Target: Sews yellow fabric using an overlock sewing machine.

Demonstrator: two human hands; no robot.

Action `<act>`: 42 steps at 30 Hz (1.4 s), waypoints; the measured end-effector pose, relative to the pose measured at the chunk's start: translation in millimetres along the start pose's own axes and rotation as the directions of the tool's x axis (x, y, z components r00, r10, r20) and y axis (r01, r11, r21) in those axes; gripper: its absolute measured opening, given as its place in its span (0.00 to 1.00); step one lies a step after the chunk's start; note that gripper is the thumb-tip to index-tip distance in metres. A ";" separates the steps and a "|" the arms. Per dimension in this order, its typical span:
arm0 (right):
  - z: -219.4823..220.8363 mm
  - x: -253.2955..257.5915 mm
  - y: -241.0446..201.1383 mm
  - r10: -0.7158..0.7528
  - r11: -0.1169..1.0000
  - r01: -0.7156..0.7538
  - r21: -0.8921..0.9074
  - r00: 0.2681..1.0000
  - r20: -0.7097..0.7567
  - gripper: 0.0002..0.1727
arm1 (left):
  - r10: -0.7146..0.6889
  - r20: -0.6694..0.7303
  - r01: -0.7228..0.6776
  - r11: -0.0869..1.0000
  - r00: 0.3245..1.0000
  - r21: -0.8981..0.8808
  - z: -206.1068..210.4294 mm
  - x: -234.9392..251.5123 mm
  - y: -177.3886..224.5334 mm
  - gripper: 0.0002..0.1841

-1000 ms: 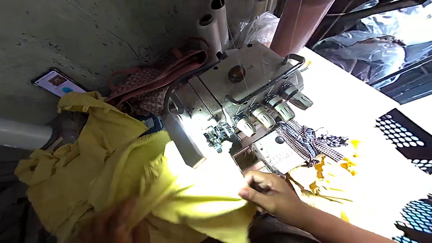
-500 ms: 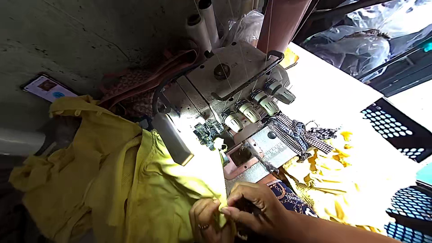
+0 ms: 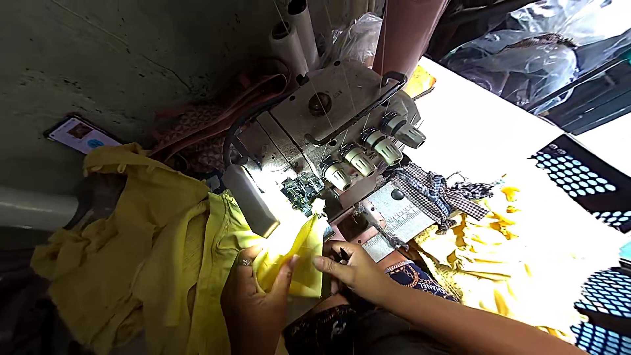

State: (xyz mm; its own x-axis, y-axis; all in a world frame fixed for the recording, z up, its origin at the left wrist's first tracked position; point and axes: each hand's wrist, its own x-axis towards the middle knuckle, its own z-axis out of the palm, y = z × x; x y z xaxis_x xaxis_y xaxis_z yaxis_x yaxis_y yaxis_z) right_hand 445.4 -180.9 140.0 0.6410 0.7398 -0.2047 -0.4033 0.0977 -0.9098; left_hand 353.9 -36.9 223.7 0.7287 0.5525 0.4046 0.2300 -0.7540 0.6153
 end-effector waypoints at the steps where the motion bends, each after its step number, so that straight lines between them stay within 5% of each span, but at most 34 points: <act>1: 2.0 1.4 -1.1 0.003 1.000 -0.003 0.017 1.000 -0.005 0.10 | 0.049 0.007 -0.049 0.995 0.999 0.086 0.2 3.0 -0.9 0.22; 4: 1.5 -6.7 -3.2 -0.111 0.993 0.111 -0.038 0.994 -0.012 0.08 | 0.220 0.103 -0.239 0.938 0.970 0.250 1.4 1.0 12.1 0.11; 8: -13.4 -26.0 0.1 -0.327 0.936 0.321 -0.144 0.945 -0.021 0.09 | 0.370 0.185 -0.411 0.860 0.910 0.302 21.7 -18.5 27.1 0.11; 16: -23.6 -10.3 -0.7 -0.404 0.890 0.377 -0.255 0.913 -0.062 0.10 | 0.378 0.168 -0.413 0.819 0.911 0.398 42.2 -11.6 22.1 0.13; 20: -26.7 4.3 -12.2 -0.337 0.909 0.304 -0.284 0.938 -0.076 0.08 | 0.405 0.150 -0.428 0.789 0.902 0.440 48.6 1.6 17.6 0.13; 23: -27.0 6.8 -19.2 -0.233 0.946 0.209 -0.247 0.970 -0.071 0.08 | 0.368 0.164 -0.402 0.861 0.915 0.311 47.7 11.4 7.1 0.13; 26: -31.9 3.1 -21.7 -0.096 0.974 0.091 -0.207 0.995 -0.012 0.06 | 0.104 0.201 -0.085 0.991 0.974 -0.100 36.6 25.6 -14.7 0.08; 29: -35.1 -5.8 -15.0 -0.022 0.987 0.024 -0.161 1.000 0.015 0.05 | -0.072 0.270 0.169 0.920 0.960 -0.354 12.8 39.3 -27.5 0.09; 33: -39.5 -9.7 -10.0 0.025 0.996 -0.025 -0.089 1.000 0.003 0.03 | -0.112 0.226 0.153 0.973 0.968 -0.175 7.7 28.4 -16.0 0.10; 37: -30.7 -13.2 -19.8 0.020 0.998 -0.024 0.051 0.996 0.089 0.08 | 0.051 0.138 -0.040 0.996 0.989 -0.084 36.9 15.2 -26.2 0.22; 42: -22.8 -10.3 -4.0 0.042 0.995 -0.052 0.087 0.993 0.107 0.07 | 0.050 0.216 -0.049 0.999 0.975 -0.010 -1.2 54.6 -71.6 0.14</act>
State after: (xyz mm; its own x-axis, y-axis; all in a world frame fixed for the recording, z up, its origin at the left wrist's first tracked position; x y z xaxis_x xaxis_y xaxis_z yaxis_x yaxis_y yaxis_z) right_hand 455.3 -204.1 137.5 0.5498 0.8103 -0.2030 -0.4908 0.1168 -0.8634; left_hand 376.4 47.6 202.5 0.8613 0.4244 0.2794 0.1875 -0.7766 0.6014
